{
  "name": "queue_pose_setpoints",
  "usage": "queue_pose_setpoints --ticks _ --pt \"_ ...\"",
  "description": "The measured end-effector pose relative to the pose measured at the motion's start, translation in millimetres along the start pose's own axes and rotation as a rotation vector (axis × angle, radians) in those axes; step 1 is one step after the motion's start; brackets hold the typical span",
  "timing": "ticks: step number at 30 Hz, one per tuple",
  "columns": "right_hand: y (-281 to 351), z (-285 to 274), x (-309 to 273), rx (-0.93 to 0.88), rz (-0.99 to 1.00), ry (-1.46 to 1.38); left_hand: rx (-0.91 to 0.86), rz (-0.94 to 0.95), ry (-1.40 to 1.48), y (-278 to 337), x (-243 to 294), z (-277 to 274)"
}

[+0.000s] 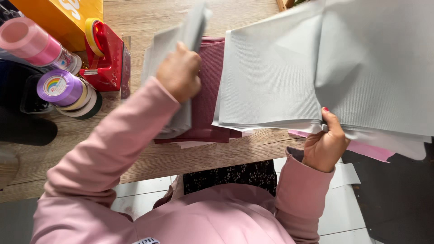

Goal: The person folds a large sheet of gray paper on a wooden table and uses a yellow utility knife to cut it into smaller pieces. They then stack the cut gray sheets and place a pink sheet on top of the stack.

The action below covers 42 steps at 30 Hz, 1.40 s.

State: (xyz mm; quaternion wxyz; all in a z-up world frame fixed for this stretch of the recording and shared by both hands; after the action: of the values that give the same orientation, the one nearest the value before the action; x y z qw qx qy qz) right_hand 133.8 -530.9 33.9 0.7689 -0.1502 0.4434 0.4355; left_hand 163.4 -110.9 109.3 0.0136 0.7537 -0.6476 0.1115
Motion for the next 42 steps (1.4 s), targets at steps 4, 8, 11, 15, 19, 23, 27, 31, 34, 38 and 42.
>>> queue_pose_setpoints --ticks 4,8,11,15,19,23,27,31,34,38,42 --pt "-52 -44 51 0.072 0.136 -0.098 -0.007 0.091 -0.268 15 65 82" --pt "-61 -67 53 0.054 0.172 -0.068 -0.241 0.056 -0.161 24 81 66" --pt "-73 -75 35 0.038 0.194 -0.122 -0.236 0.069 -0.056 22 73 48" --pt "-119 -104 38 -0.19 0.246 -0.357 0.307 0.411 0.068 38 101 -23" --pt "-77 -71 33 -0.288 0.438 -0.596 -0.006 0.338 0.894 57 132 8" --pt "-52 -61 28 -0.351 0.428 -0.605 -0.475 -0.423 1.621 63 144 103" --pt "-21 -54 29 -0.431 0.427 -0.613 -0.806 -0.559 1.864 80 160 103" --pt "-7 -53 23 -0.476 0.419 -0.618 -0.759 -0.554 1.941 65 158 132" --pt "1 -51 18 -0.509 0.417 -0.61 -0.799 -0.637 1.889 64 157 186" --pt "-10 -70 22 -0.571 0.257 -0.457 -0.843 -0.655 1.932 67 161 208" --pt "-14 -89 2 -0.611 -0.438 0.137 -0.498 -0.499 2.056 56 140 224"
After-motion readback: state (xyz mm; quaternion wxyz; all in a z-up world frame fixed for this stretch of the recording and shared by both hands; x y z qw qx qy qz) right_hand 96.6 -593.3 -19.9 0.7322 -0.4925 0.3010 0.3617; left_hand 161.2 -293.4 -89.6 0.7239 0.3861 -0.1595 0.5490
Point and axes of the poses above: each hand's wrist, its own y-axis away from the middle knuckle, its own z-axis out of the palm, x = y × z, the point moved 7 cm from there along -y, towards the middle knuckle, and after that the axes turned 5 degrees about x, right-handed, at the moved point
